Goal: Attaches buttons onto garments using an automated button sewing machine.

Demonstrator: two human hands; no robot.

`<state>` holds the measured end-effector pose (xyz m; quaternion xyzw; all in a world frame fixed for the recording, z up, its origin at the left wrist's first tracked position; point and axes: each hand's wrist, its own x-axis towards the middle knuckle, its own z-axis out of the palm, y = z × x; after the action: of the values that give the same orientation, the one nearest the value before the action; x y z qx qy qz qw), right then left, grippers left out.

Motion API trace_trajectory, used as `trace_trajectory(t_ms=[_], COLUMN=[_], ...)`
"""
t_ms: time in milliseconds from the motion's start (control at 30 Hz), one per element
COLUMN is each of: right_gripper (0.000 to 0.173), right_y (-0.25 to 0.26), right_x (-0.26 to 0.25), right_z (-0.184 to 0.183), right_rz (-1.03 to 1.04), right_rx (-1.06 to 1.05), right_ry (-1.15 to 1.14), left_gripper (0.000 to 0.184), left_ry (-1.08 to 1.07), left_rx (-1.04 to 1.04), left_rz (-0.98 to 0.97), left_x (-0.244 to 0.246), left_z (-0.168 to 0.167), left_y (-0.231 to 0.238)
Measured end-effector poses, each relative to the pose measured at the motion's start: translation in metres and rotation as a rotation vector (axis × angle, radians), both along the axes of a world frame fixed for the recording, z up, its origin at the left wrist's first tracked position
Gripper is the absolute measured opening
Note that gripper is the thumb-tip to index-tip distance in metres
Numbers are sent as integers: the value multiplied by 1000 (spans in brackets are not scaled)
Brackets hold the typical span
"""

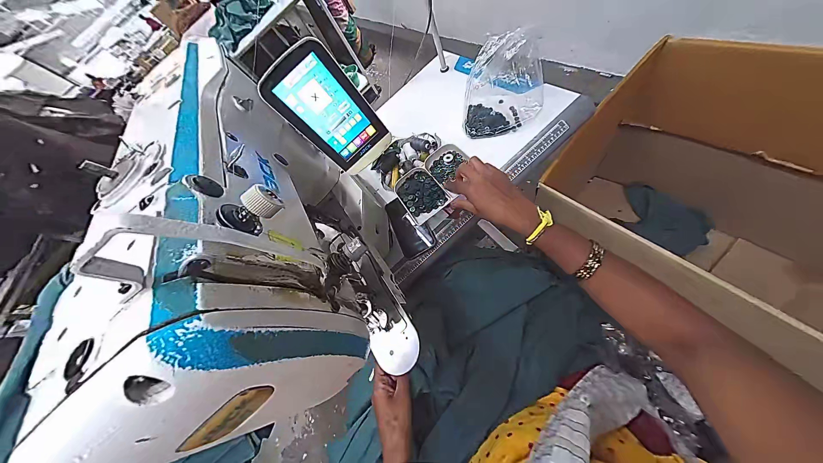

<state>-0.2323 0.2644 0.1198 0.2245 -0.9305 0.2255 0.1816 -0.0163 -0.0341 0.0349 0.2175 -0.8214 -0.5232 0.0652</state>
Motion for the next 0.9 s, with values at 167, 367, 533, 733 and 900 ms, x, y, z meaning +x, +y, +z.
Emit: trace_trajectory(t_ms=[167, 367, 533, 733, 900], right_gripper=[14, 26, 38, 21, 14], right_y=[20, 5, 8, 13, 7], right_x=[-41, -57, -46, -34, -10], right_z=[-14, 2, -17, -20, -4], right_rz=[107, -74, 51, 75, 62], right_rx=[-208, -64, 70, 83, -131], right_ry=[-73, -184, -34, 58, 32], left_gripper=[32, 18, 9, 15, 15], left_ry=[-88, -136, 63, 248, 119], left_rx=[-56, -188, 204, 456, 91], left_rz=[-221, -384, -453, -699, -616], left_x=[9, 16, 29, 28, 25], left_z=[3, 6, 35, 58, 42], left_y=[-6, -7, -1, 2, 3])
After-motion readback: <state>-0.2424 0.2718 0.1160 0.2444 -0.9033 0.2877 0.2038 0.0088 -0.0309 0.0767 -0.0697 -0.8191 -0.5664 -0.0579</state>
